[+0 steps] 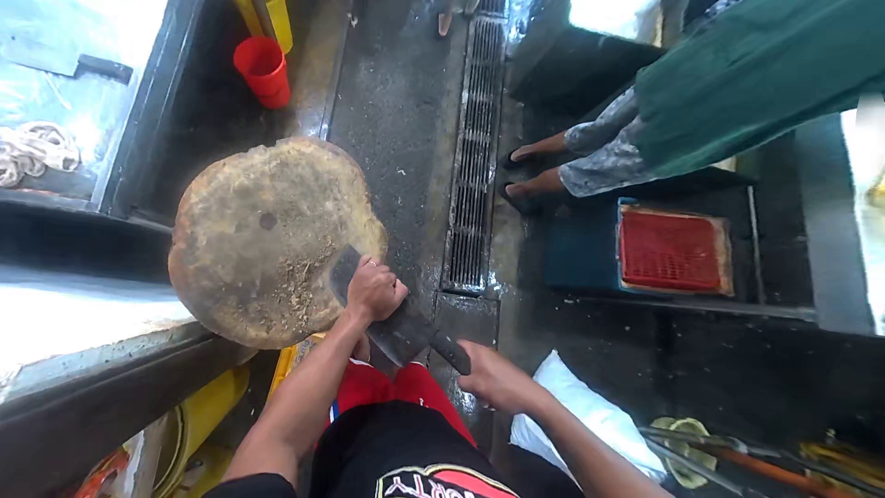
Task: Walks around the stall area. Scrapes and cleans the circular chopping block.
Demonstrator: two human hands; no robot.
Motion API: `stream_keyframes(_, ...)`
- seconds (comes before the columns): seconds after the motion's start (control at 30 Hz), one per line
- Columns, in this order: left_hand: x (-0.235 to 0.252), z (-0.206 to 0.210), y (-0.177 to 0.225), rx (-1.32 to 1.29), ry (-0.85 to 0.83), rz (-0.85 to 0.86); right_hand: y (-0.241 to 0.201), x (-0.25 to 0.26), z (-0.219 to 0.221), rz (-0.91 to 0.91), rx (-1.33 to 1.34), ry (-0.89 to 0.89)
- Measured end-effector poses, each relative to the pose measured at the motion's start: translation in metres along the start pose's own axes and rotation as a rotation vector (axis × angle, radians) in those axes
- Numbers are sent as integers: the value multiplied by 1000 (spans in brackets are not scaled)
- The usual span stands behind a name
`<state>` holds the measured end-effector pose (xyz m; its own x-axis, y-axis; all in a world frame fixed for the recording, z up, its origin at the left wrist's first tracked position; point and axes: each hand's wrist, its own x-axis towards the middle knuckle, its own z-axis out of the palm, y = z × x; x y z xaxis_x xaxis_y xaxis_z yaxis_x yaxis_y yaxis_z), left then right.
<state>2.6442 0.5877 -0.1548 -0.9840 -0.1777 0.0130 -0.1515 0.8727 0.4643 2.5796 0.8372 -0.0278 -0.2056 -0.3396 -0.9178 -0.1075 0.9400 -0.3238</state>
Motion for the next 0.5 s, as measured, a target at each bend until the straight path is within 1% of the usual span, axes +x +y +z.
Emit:
stream_keyframes(0.07,38,0,16,9,28,55,14,-2,-22,-1,75,44)
stream_keyframes(0.13,52,4,22,-2,-20,89,19,-1,-28,6,118,36)
stream_keyframes(0.17,46,2,17,-10,-57,73,14,1,-26,-8,110,11)
stream_keyframes(0.2,30,-1,7,-18,-83,30,5,3,-20,-30,80,-27)
stream_keyframes(0.27,-13,-10,-14,3,-73,-50,-12,9,3,-79,13,-98)
stream_keyframes(0.3,-26,-12,-20,23,-48,-57,-16,12,14,-84,-4,-108)
stream_keyframes(0.37,-31,-10,-16,36,-35,-60,-8,12,17,-61,0,-107)
stream_keyframes(0.4,-19,-9,-10,29,-29,-51,-2,13,8,-54,20,-80)
stream_keyframes(0.5,34,-6,15,-6,-105,-10,22,9,-20,-42,90,53)
